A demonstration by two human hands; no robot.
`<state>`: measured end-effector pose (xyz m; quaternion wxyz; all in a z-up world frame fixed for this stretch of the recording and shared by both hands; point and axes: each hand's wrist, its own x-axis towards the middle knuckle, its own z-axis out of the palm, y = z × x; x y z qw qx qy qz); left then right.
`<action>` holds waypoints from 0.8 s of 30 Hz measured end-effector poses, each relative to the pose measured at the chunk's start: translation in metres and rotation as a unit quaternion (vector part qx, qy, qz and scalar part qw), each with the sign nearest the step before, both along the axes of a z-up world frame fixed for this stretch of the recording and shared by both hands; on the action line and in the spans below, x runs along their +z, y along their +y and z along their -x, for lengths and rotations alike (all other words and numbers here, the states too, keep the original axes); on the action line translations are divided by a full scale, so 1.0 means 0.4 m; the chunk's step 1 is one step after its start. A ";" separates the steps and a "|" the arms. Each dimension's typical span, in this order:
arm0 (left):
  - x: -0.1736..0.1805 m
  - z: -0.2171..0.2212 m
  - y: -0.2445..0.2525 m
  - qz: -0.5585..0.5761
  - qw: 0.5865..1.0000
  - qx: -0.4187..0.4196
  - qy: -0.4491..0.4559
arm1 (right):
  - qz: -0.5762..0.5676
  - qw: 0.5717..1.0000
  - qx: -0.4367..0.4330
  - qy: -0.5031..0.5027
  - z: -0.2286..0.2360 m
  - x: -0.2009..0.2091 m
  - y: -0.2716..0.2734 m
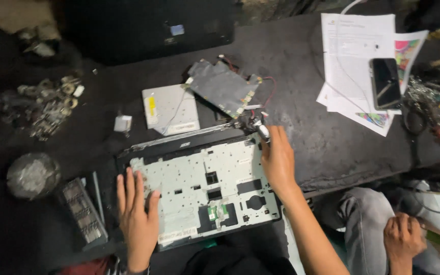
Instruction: The person disassembles a laptop by removing the bottom cover and unscrewing internal components. They use a screwdriver to remove screws from the chassis and lift out the battery and other parts, placing them on the workbench.
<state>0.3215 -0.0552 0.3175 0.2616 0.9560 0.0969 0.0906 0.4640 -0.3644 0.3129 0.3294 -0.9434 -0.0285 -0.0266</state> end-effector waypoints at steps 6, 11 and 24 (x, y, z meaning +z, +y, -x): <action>0.035 -0.003 0.011 0.060 0.998 -0.020 -0.007 | 0.063 0.993 0.053 -0.082 0.073 0.070 -0.010; 0.039 0.027 0.044 0.074 0.994 -0.075 0.017 | 0.140 0.984 0.102 -0.046 0.132 0.057 -0.002; -0.003 0.034 0.034 -0.039 0.995 -0.092 0.021 | 0.149 0.983 0.100 -0.042 0.134 0.025 -0.008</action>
